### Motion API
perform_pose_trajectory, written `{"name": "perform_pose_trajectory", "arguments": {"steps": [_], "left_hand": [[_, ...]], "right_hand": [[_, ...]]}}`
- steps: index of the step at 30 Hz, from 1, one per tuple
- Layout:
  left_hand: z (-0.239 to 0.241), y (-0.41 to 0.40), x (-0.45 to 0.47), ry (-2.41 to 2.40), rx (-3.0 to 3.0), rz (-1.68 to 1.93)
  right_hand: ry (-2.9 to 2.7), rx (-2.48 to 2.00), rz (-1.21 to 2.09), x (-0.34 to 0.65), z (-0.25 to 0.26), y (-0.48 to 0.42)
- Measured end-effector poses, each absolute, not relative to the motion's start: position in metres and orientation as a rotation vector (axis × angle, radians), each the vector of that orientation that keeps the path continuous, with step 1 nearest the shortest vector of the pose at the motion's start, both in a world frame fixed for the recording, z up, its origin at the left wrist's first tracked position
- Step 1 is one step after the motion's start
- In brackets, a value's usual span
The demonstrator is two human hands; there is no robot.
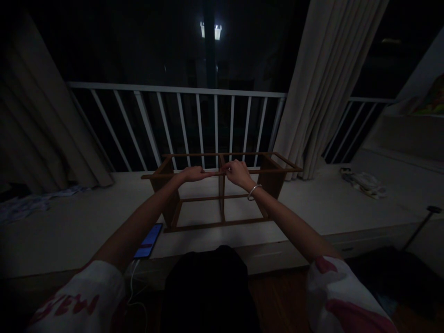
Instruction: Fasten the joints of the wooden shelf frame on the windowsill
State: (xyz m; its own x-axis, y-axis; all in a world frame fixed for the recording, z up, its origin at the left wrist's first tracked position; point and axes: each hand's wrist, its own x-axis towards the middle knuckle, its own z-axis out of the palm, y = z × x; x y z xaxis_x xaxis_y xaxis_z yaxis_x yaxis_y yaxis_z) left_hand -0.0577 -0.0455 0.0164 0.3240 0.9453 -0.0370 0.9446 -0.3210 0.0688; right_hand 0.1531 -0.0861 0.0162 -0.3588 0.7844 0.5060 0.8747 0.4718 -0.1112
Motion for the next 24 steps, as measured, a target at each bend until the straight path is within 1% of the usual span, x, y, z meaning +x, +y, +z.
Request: {"name": "perform_pose_trajectory", "arguments": {"steps": [10,15,24], "left_hand": [[0.015,-0.047,-0.058,1.812,2.487,0.03],[0.013,-0.044,-0.059,1.783,2.496,0.027],[0.012,-0.042,-0.06,1.797,2.495,0.032]], "right_hand": [[-2.278,-1.503,-0.436,0.149,0.022,-0.093],[-2.279,-1.485,-0.491,0.145,0.028,-0.096],[-2.285,-1.605,-0.465,0.143,0.025,-0.094]]}}
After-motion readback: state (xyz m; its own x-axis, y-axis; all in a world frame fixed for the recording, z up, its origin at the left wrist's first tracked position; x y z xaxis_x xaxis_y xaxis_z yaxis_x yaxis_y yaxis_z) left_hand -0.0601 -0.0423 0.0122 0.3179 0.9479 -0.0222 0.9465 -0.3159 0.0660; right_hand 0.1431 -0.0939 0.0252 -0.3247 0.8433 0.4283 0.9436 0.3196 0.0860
